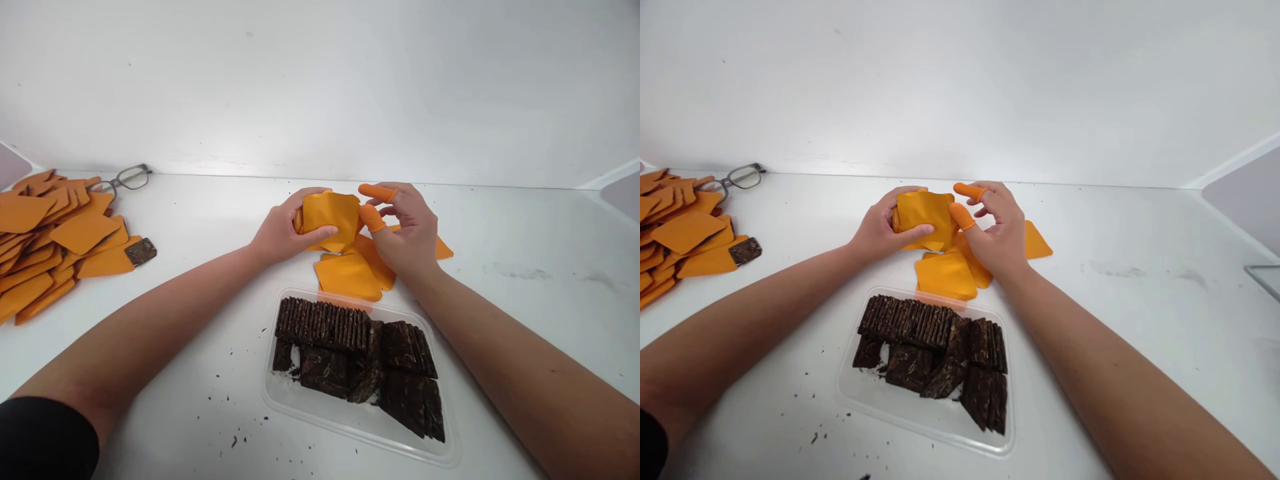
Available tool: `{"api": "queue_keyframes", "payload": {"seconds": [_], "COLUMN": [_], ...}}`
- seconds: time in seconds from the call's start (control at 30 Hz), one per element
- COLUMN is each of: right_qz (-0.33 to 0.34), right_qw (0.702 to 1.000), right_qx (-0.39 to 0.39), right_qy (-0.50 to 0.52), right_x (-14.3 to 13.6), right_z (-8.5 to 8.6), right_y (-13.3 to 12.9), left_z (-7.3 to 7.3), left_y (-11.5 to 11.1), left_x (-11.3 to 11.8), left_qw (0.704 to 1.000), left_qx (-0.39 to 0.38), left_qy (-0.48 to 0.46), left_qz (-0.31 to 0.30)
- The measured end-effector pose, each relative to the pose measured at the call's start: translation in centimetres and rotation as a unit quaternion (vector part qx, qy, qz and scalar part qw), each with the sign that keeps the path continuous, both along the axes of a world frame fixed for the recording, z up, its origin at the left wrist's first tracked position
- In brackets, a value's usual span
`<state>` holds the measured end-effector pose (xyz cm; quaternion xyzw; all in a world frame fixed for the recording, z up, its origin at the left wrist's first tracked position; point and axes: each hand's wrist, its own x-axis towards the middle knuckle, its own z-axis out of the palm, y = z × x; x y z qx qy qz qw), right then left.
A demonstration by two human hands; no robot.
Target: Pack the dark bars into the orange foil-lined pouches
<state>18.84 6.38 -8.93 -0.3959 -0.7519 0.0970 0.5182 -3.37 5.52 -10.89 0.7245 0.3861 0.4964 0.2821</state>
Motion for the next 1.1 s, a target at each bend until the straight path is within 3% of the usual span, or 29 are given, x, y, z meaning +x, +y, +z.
{"api": "queue_keyframes", "payload": {"seconds": [0.2, 0.4, 0.57, 0.73, 0.83, 1.1], "right_qz": [0.011, 0.006, 0.017, 0.033, 0.027, 0.005], "right_qw": [0.999, 1.0, 0.998, 0.99, 0.986, 0.981], "right_qx": [0.031, -0.004, -0.058, -0.095, -0.084, -0.108], "right_qy": [-0.027, -0.009, 0.034, 0.1, 0.145, 0.162], "right_x": [-0.1, -0.6, -0.1, 0.3, 0.2, 0.4], "right_z": [0.3, 0.5, -0.2, -1.3, -1.5, -1.3], "right_y": [-0.4, -0.7, -0.1, 1.2, 1.5, 1.1], "left_z": [0.0, 0.4, 1.6, 1.8, 1.7, 1.9], "left_y": [-0.1, -0.1, -0.8, -1.0, -0.8, -0.7], "left_x": [-0.1, 0.0, 0.3, 0.4, 0.3, 0.5], "left_qw": [1.0, 1.0, 0.986, 0.977, 0.964, 0.949], "left_qx": [0.001, -0.019, -0.093, -0.071, -0.103, -0.135], "left_qy": [0.002, 0.025, 0.13, 0.16, 0.185, 0.227], "left_qz": [-0.002, 0.003, 0.049, 0.12, 0.16, 0.172]}}
